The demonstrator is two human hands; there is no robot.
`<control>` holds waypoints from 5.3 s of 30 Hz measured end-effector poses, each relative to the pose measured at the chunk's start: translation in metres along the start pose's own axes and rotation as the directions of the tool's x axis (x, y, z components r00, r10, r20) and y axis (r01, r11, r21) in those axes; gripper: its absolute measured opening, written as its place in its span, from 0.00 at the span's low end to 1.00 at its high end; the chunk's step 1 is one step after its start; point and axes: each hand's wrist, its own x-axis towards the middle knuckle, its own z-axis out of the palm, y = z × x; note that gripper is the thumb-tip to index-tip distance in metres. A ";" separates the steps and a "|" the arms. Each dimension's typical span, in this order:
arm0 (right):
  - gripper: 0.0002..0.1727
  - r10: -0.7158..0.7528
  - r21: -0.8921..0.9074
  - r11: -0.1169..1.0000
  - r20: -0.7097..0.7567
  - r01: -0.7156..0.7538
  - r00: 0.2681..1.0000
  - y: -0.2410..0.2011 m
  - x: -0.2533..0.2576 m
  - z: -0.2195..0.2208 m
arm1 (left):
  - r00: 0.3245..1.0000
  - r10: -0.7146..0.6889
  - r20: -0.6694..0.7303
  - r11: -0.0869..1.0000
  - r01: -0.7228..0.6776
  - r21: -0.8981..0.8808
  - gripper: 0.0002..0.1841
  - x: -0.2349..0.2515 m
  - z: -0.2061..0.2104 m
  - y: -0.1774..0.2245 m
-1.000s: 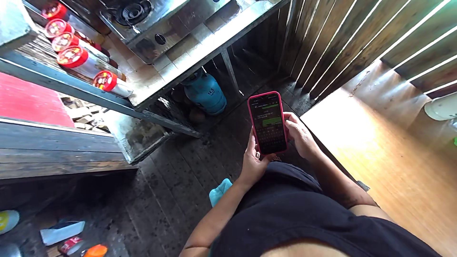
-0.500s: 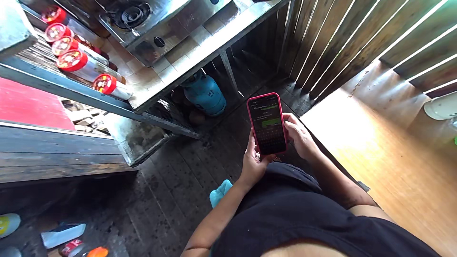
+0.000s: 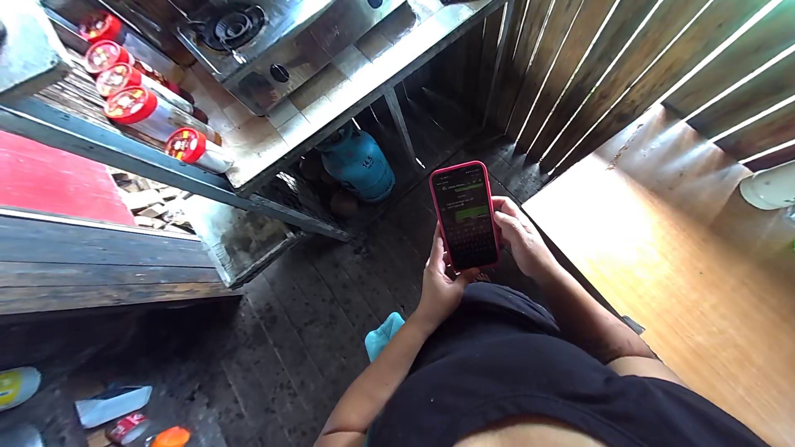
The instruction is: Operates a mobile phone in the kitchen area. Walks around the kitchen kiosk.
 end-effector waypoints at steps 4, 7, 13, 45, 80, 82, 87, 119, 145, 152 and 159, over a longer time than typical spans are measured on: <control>0.21 -0.006 -0.011 1.000 0.005 0.007 1.000 0.000 -0.001 0.000 | 1.000 0.010 0.004 1.000 -0.010 0.003 0.55 -0.001 0.000 0.000; 0.20 -0.006 0.000 1.000 0.006 0.006 1.000 -0.001 -0.002 0.001 | 1.000 0.009 -0.001 1.000 -0.009 0.013 0.55 -0.002 0.000 0.001; 0.20 -0.013 -0.009 1.000 0.008 0.013 1.000 -0.004 -0.005 0.002 | 1.000 0.022 0.003 1.000 -0.022 -0.013 0.54 -0.004 0.000 0.002; 0.15 0.065 -0.120 0.990 -0.047 -0.070 0.997 -0.012 0.008 -0.010 | 1.000 0.009 0.014 0.933 -0.014 0.360 0.52 -0.009 -0.006 -0.008; 0.11 0.069 -0.124 0.990 -0.005 -0.069 0.998 -0.010 0.016 -0.014 | 0.999 -0.010 0.040 0.939 -0.004 0.343 0.53 0.000 -0.010 -0.006; 0.11 0.069 -0.130 0.989 -0.005 -0.069 0.998 -0.012 0.015 -0.013 | 0.999 -0.010 0.034 0.936 -0.002 0.352 0.53 0.000 -0.010 -0.005; 0.11 0.065 -0.127 0.990 -0.012 -0.066 0.998 -0.012 0.014 -0.012 | 0.999 -0.032 0.035 0.935 0.017 0.355 0.53 -0.001 -0.010 -0.002; 0.72 0.197 -0.252 0.962 0.377 -0.104 0.905 -0.007 -0.004 -0.024 | 1.000 0.006 -0.008 0.997 -0.006 0.071 0.55 -0.010 0.002 -0.004; 0.73 0.262 -0.364 0.920 0.298 -0.144 0.918 -0.011 0.002 -0.021 | 1.000 0.026 -0.014 0.997 -0.025 0.071 0.55 -0.004 0.004 -0.005; 0.72 0.267 -0.377 0.916 0.312 -0.139 0.912 -0.013 0.004 -0.021 | 1.000 0.008 -0.013 0.999 -0.008 0.049 0.56 -0.004 0.004 -0.002; 0.70 0.238 -0.381 0.919 0.324 -0.104 0.916 -0.010 0.004 -0.022 | 1.000 0.012 -0.008 0.999 -0.012 0.035 0.56 -0.004 0.004 -0.004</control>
